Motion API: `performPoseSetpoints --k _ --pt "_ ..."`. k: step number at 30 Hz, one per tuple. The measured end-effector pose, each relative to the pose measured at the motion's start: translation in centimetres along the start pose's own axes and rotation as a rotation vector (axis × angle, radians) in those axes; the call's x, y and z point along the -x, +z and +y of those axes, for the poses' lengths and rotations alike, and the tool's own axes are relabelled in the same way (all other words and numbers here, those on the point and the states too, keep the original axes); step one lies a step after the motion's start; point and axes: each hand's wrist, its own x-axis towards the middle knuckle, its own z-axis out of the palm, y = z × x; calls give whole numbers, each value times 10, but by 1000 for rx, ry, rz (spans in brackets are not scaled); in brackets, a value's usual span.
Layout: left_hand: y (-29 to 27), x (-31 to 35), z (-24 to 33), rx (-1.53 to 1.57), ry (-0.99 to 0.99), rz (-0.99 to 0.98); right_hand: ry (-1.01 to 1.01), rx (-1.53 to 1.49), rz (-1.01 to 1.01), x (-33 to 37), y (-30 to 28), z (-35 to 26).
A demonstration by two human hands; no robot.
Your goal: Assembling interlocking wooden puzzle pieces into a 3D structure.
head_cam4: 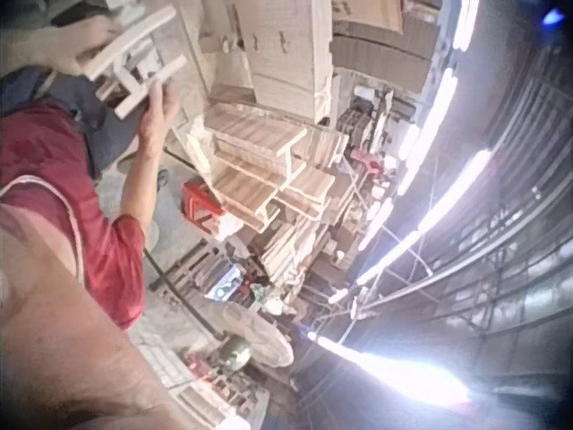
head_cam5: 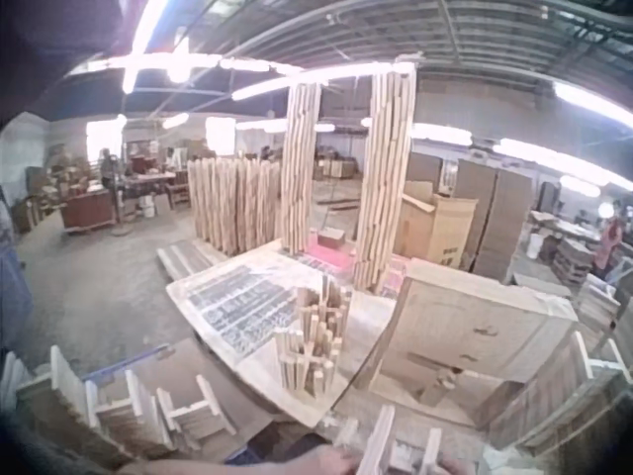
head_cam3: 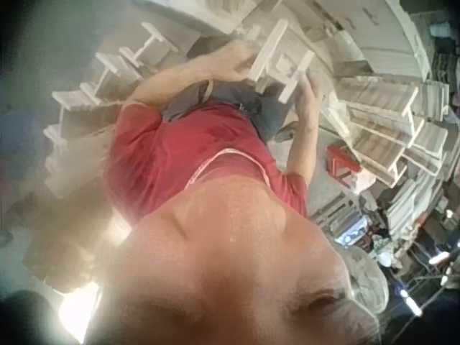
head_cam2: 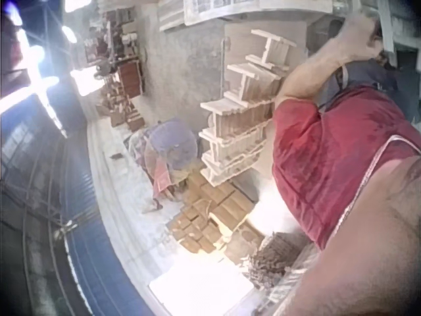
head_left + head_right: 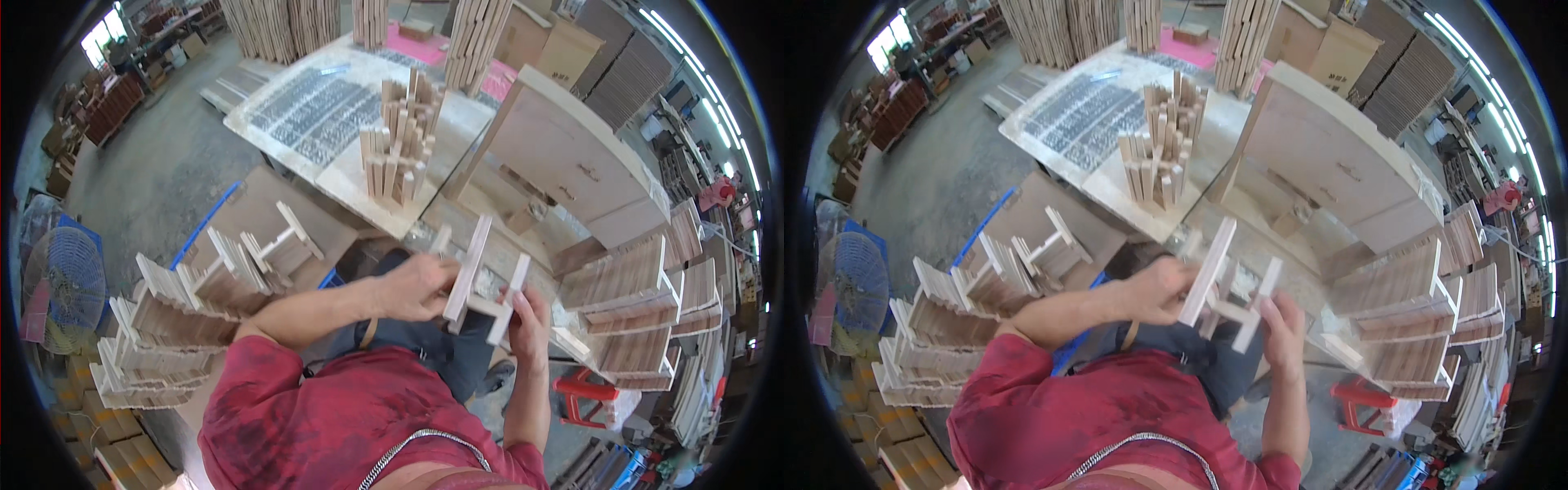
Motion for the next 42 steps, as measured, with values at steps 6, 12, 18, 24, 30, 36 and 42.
performPoseSetpoints --k 6,12,18,24,30,36,42 --pt "-25 10 6 -519 378 198 38 218 -214 -28 28 -44" --pt "-52 61 -29 -640 8 951 -295 291 -145 -59 64 -83" --pt "-74 19 -154 -484 -552 908 -597 604 -185 -171 145 -118" --pt "-82 12 -187 -310 -694 766 -510 807 -370 -264 163 -106" --pt "-102 30 -192 -277 -604 710 -360 755 -439 -289 166 -93" --pt "-106 33 -190 -310 -639 670 -318 863 -435 -303 150 -58" --pt "-104 33 -190 -281 -636 688 -195 908 -253 -300 140 -36"
